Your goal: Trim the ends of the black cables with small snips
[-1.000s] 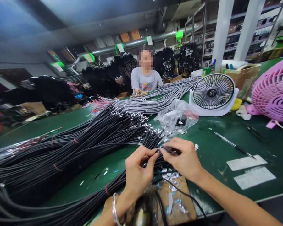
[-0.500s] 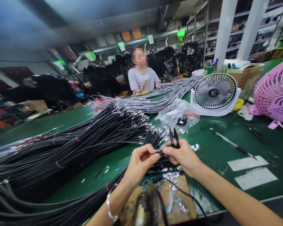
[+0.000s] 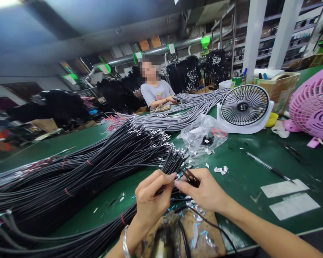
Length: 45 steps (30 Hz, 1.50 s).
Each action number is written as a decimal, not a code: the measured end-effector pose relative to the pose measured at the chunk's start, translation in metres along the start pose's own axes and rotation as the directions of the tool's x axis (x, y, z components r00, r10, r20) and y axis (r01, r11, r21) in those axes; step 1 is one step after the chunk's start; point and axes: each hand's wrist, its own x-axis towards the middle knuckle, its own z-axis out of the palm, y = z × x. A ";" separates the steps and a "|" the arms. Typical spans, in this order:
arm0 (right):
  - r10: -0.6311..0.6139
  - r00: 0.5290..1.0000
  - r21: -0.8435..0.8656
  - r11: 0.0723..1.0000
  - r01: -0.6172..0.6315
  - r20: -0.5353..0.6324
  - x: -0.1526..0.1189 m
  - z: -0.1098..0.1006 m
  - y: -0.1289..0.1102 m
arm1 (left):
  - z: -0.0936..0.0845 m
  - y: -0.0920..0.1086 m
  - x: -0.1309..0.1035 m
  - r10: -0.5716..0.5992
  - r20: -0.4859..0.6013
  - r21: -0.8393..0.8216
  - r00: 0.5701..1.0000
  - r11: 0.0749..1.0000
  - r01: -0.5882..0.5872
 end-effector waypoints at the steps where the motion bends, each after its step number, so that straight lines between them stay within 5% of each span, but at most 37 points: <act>1: -0.029 0.999 -0.044 0.999 0.027 -0.038 -0.001 0.000 0.001 | 0.000 0.001 0.000 -0.020 -0.026 -0.016 0.999 1.000 0.020; 5: -0.112 0.980 -0.144 0.986 0.089 -0.166 -0.003 -0.004 0.005 | -0.003 0.002 0.000 -0.064 -0.128 -0.035 0.990 0.998 0.060; 13: -0.196 0.972 -0.247 0.956 0.159 -0.133 -0.002 -0.001 0.001 | -0.004 0.005 -0.002 -0.032 -0.116 -0.031 0.993 0.999 0.029; 33: -0.054 0.992 -0.119 0.992 0.041 -0.114 0.000 0.000 -0.002 | -0.001 0.005 -0.001 -0.010 -0.112 -0.015 0.994 1.000 0.009; 39: -0.109 0.968 -0.228 0.972 0.056 -0.227 -0.002 0.001 0.000 | 0.000 0.008 0.001 -0.250 -0.069 -0.090 0.966 0.966 0.244; 45: -0.193 0.952 -0.357 0.929 0.099 -0.239 -0.005 -0.001 -0.003 | -0.005 0.007 0.005 -0.441 0.180 -0.263 0.879 0.840 0.475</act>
